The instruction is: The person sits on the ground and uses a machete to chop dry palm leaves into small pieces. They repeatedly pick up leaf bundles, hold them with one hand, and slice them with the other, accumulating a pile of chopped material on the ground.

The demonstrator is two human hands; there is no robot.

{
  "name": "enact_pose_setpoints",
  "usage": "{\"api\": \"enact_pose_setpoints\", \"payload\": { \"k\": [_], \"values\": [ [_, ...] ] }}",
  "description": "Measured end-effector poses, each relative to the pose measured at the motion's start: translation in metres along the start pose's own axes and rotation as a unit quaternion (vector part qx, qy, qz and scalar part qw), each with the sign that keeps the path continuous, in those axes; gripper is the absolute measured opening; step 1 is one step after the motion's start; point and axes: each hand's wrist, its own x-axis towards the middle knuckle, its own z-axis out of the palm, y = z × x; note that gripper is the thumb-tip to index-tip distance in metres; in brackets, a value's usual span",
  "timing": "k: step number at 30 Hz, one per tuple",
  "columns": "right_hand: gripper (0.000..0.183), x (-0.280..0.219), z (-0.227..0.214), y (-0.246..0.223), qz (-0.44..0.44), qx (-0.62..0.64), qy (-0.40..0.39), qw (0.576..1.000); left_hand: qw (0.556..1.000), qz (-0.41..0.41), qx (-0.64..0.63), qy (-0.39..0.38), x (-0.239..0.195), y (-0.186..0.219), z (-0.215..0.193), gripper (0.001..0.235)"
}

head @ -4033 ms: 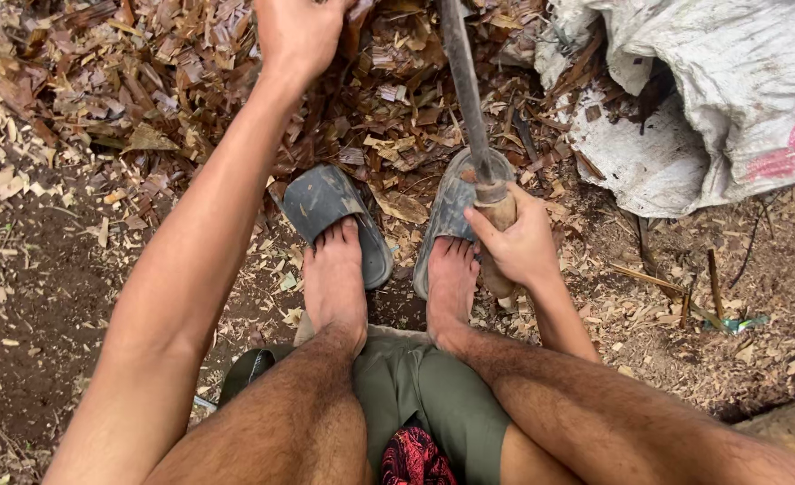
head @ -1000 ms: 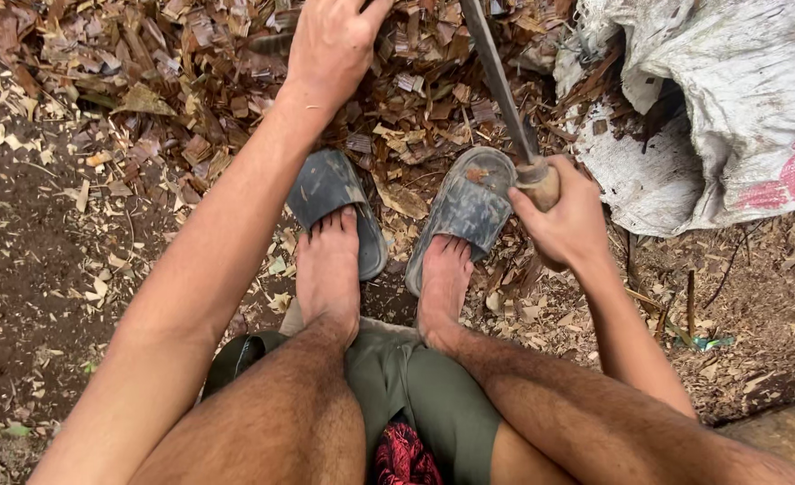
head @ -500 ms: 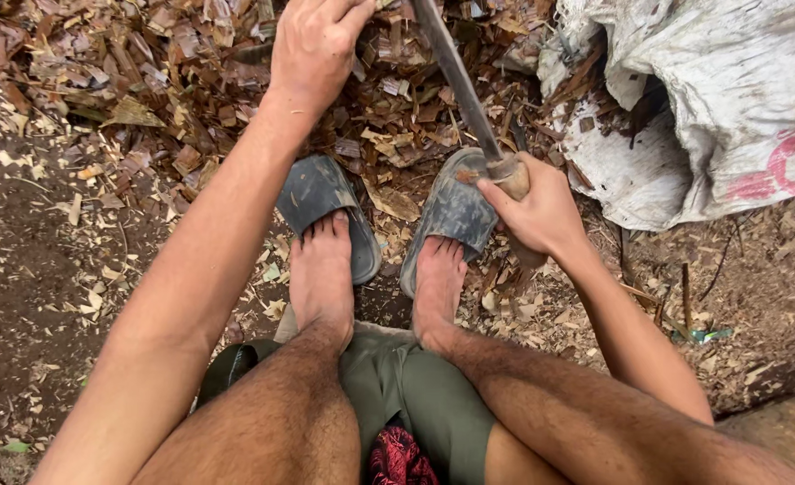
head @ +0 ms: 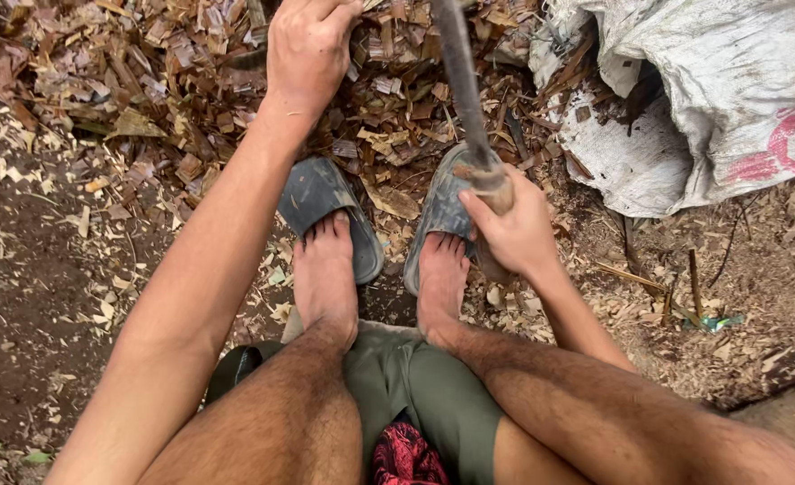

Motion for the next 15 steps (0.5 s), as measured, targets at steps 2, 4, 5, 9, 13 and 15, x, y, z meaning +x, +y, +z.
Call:
{"api": "enact_pose_setpoints", "payload": {
  "k": [2, 4, 5, 9, 13, 15],
  "values": [
    [0.032, -0.001, 0.012, -0.001, -0.042, -0.018, 0.053, 0.998, 1.000, -0.023, 0.000, 0.000, 0.004, -0.001, 0.004, 0.015],
    [0.031, -0.007, 0.027, 0.000, -0.014, 0.047, 0.066, 0.997, 0.999, -0.048, -0.002, -0.016, -0.002, 0.002, 0.004, 0.015],
    [0.030, -0.004, 0.033, 0.001, -0.034, 0.011, 0.053, 0.998, 0.998, -0.054, -0.001, -0.024, -0.001, 0.000, 0.006, 0.015],
    [0.028, 0.002, 0.033, 0.011, 0.022, -0.058, -0.008, 0.998, 0.999, -0.036, 0.016, -0.014, 0.002, -0.004, 0.011, 0.018],
    [0.035, -0.015, 0.031, 0.021, -0.001, 0.020, 0.063, 0.998, 0.999, -0.045, 0.003, -0.022, -0.008, -0.005, 0.011, 0.022],
    [0.034, -0.021, 0.029, 0.022, 0.021, 0.000, 0.062, 0.998, 0.998, -0.056, 0.007, -0.029, -0.007, -0.005, 0.013, 0.016]
  ]
}}
